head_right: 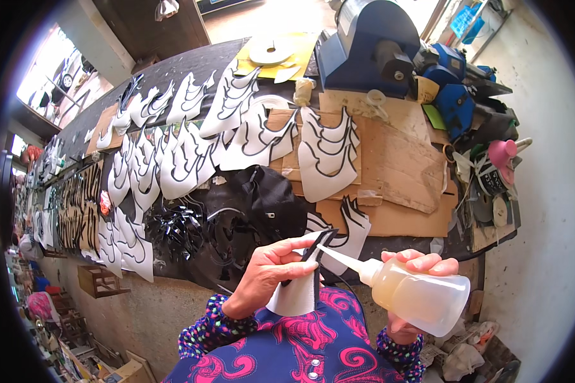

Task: Applying glue to shoe upper components and organizing them on the workbench.

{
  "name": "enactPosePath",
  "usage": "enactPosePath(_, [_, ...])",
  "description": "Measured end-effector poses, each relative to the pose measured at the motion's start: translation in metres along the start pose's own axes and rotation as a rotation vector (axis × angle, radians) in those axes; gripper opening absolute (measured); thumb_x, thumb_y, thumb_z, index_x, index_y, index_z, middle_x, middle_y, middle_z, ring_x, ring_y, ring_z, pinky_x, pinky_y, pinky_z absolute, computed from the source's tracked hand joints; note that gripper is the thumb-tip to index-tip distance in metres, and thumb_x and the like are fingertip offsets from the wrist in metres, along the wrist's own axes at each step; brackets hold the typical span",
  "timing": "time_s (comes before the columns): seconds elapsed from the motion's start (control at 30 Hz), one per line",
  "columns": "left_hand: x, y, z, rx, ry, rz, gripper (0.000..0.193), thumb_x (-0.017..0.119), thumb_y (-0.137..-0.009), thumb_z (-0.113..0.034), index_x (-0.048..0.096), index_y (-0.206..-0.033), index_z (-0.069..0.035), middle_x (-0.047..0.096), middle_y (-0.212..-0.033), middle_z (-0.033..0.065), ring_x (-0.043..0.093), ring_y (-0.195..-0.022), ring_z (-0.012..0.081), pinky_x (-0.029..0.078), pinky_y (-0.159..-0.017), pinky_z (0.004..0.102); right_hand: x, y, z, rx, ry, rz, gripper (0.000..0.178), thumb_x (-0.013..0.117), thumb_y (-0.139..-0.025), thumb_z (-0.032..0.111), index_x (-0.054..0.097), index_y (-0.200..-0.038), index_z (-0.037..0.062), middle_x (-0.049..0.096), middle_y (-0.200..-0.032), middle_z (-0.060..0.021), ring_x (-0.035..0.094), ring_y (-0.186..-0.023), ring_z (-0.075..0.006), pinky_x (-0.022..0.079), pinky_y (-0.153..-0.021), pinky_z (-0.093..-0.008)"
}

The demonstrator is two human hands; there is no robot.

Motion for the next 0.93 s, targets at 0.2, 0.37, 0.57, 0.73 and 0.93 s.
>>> enactPosePath(0.2, [-0.0011, -0.0015, 0.0020, 0.002, 0.005, -0.005, 0.043, 0.061, -0.081, -0.006, 0.047, -0.121, 0.002, 0.064, -0.085, 0.0083, 0.060, -0.075, 0.0103, 0.047, -0.071, 0.0216, 0.0003, -0.0015, -0.0028, -0.003, 0.034, -0.042, 0.064, 0.079, -0.059, 0.035, 0.043, -0.106, 0.0097, 0.049, -0.104, -0.0058, 0.046, -0.105, -0.0242, 0.044, -0.088, -0.0465])
enactPosePath(0.37, [-0.0012, -0.0015, -0.0006, 0.005, 0.015, -0.006, 0.044, 0.061, -0.080, -0.006, 0.047, -0.121, 0.002, 0.064, -0.085, 0.0081, 0.059, -0.075, 0.0100, 0.046, -0.071, 0.0215, 0.0014, 0.0004, -0.0056, 0.032, -0.077, 0.025, 0.063, 0.077, -0.061, 0.034, 0.042, -0.107, 0.0097, 0.049, -0.104, -0.0061, 0.046, -0.105, -0.0245, 0.044, -0.088, -0.0464])
enactPosePath(0.57, [-0.0021, -0.0018, -0.0022, 0.003, 0.007, -0.016, 0.045, 0.061, -0.080, -0.006, 0.047, -0.122, 0.001, 0.064, -0.084, 0.0077, 0.059, -0.075, 0.0095, 0.046, -0.071, 0.0210, 0.0037, -0.0034, -0.0055, -0.022, 0.079, -0.019, 0.055, 0.070, -0.068, 0.038, 0.042, -0.106, 0.0094, 0.049, -0.104, -0.0065, 0.047, -0.106, -0.0242, 0.044, -0.088, -0.0467])
enactPosePath(0.73, [-0.0033, -0.0016, -0.0023, 0.016, -0.023, -0.006, 0.046, 0.061, -0.080, -0.006, 0.046, -0.123, 0.001, 0.063, -0.083, 0.0070, 0.059, -0.075, 0.0099, 0.046, -0.071, 0.0215, 0.0046, 0.0010, -0.0065, 0.019, -0.010, -0.013, 0.065, 0.077, -0.062, 0.037, 0.042, -0.109, 0.0085, 0.049, -0.105, -0.0067, 0.045, -0.108, -0.0268, 0.043, -0.089, -0.0486])
enactPosePath(0.93, [-0.0042, -0.0004, -0.0005, -0.030, 0.017, 0.022, 0.049, 0.060, -0.081, -0.007, 0.042, -0.126, 0.000, 0.064, -0.084, 0.0084, 0.060, -0.075, 0.0120, 0.046, -0.073, 0.0232, 0.0031, -0.0006, -0.0059, -0.045, 0.119, 0.027, 0.064, 0.071, -0.068, 0.042, 0.041, -0.112, 0.0079, 0.048, -0.110, -0.0074, 0.044, -0.111, -0.0270, 0.042, -0.090, -0.0501])
Point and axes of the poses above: each hand's wrist, its own y-axis away from the middle knuckle, its own x-axis out of the palm, z = x × y, the point moved 4 cm from there along -y, towards the middle knuckle
